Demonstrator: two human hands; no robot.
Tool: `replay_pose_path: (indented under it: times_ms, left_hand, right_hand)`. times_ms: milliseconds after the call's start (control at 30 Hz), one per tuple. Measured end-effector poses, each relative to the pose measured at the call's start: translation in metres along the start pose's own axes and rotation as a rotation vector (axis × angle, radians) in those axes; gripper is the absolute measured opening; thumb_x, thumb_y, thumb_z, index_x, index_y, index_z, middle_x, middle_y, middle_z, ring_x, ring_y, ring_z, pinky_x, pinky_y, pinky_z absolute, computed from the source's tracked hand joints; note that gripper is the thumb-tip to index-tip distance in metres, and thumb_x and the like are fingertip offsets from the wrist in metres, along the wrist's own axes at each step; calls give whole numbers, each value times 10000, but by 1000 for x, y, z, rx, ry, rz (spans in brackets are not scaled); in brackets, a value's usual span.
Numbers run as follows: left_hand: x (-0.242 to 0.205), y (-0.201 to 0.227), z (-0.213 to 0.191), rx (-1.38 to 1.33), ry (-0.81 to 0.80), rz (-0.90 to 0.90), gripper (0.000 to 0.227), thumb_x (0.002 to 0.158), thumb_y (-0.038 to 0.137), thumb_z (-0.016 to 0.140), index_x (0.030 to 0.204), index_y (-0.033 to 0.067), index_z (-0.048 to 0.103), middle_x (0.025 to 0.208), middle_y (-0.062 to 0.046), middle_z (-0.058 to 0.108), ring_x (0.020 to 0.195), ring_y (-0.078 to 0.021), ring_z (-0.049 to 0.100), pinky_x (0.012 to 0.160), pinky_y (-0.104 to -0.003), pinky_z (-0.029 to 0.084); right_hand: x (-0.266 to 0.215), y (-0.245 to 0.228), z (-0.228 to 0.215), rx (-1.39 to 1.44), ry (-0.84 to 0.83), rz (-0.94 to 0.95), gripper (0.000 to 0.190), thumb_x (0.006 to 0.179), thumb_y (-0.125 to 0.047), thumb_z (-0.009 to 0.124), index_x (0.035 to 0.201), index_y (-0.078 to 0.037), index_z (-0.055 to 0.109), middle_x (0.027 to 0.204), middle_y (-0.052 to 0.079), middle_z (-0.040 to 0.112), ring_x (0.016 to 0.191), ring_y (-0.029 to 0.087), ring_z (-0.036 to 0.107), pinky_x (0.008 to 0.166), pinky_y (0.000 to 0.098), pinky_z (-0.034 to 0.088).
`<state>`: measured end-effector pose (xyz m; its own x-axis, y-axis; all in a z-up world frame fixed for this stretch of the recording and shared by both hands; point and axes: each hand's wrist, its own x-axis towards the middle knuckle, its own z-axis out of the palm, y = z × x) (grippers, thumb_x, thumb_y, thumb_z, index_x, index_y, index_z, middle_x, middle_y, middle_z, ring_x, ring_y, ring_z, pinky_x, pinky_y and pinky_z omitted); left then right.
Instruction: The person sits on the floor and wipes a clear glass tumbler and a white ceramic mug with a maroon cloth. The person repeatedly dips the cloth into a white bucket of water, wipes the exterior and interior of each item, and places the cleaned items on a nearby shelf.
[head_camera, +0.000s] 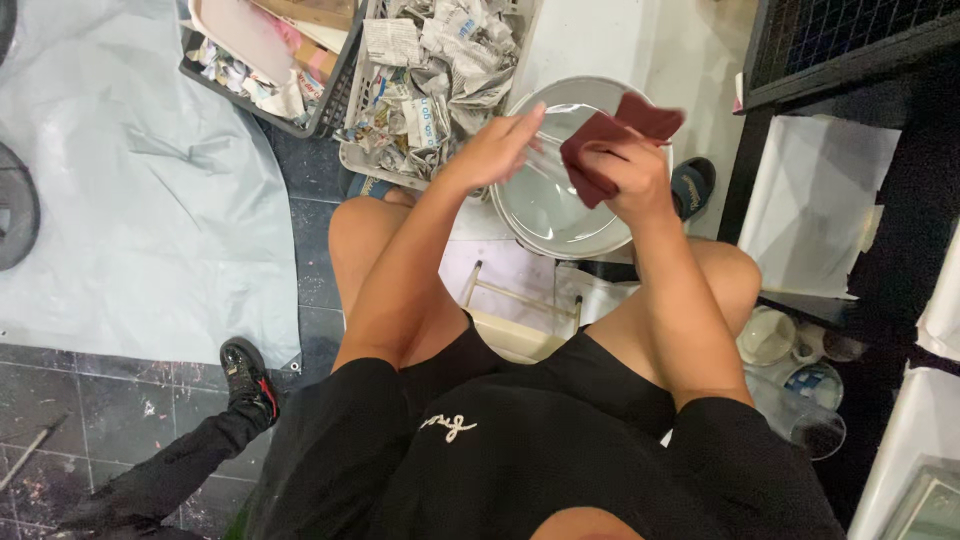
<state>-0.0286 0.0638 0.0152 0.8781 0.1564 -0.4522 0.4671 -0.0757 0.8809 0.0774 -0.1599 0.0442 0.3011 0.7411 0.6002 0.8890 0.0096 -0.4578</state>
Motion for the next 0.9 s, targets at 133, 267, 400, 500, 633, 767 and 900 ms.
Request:
replay_pose_path:
  times_ms: [133, 267, 400, 500, 633, 767, 900]
  left_hand:
    - [2, -7, 5, 3, 169, 218, 610, 1062, 544, 381, 1033, 8, 669, 843, -56, 727, 720, -186, 671, 666, -328, 526]
    - [-16, -2, 9, 80, 316, 350, 436, 1101, 423, 431, 1076, 30, 619, 849, -113, 645, 779, -225, 617, 760, -341, 508]
    - [-34, 12, 11, 91, 323, 514, 266, 1079, 304, 513, 1085, 50, 591, 888, -100, 657, 789, -212, 630, 745, -339, 496]
    - [-43, 18, 4, 172, 331, 601, 214, 1042, 255, 556, 1106, 55, 596, 895, -96, 647, 783, -198, 628, 726, -330, 490]
    - [-37, 15, -1, 111, 395, 742, 220, 1079, 238, 480, 1173, 64, 578, 980, -90, 630, 814, -201, 596, 761, -331, 486]
    - [-17, -5, 6, -73, 556, 676, 289, 1184, 327, 393, 1237, 78, 531, 1070, -88, 598, 831, -184, 558, 750, -303, 484]
    - [9, -20, 14, -686, 331, 405, 369, 1132, 411, 369, 1234, 74, 478, 944, -69, 629, 734, -121, 570, 620, -266, 456]
  right_hand:
    - [-13, 0, 26, 205, 181, 306, 217, 810, 47, 828, 979, 11, 696, 948, 123, 704, 908, 274, 721, 828, 372, 577]
    - [-43, 16, 58, 520, 211, 702, 340, 814, 159, 703, 1127, 27, 684, 1057, 97, 731, 966, 216, 712, 877, 361, 577]
    - [-64, 23, 86, 1103, 273, 1016, 427, 916, 54, 575, 1333, -33, 543, 1257, 91, 698, 1125, 215, 723, 994, 378, 628]
    - [-62, 12, 93, 1324, 42, 1445, 409, 948, -64, 603, 1352, -8, 585, 1212, 167, 681, 1017, 291, 716, 815, 437, 618]
    - [-44, -1, 73, 1582, 20, 1381, 434, 989, -313, 571, 1341, -59, 559, 1270, 109, 663, 1151, 266, 663, 965, 451, 575]
    - [-29, 9, 40, 1691, 23, 1001, 482, 1017, -349, 579, 1390, -45, 544, 1348, 78, 658, 1235, 228, 629, 1079, 400, 522]
    - [-24, 24, 24, 1368, 67, 918, 422, 1016, -254, 609, 1376, -45, 541, 1268, 69, 667, 1132, 205, 647, 974, 375, 541]
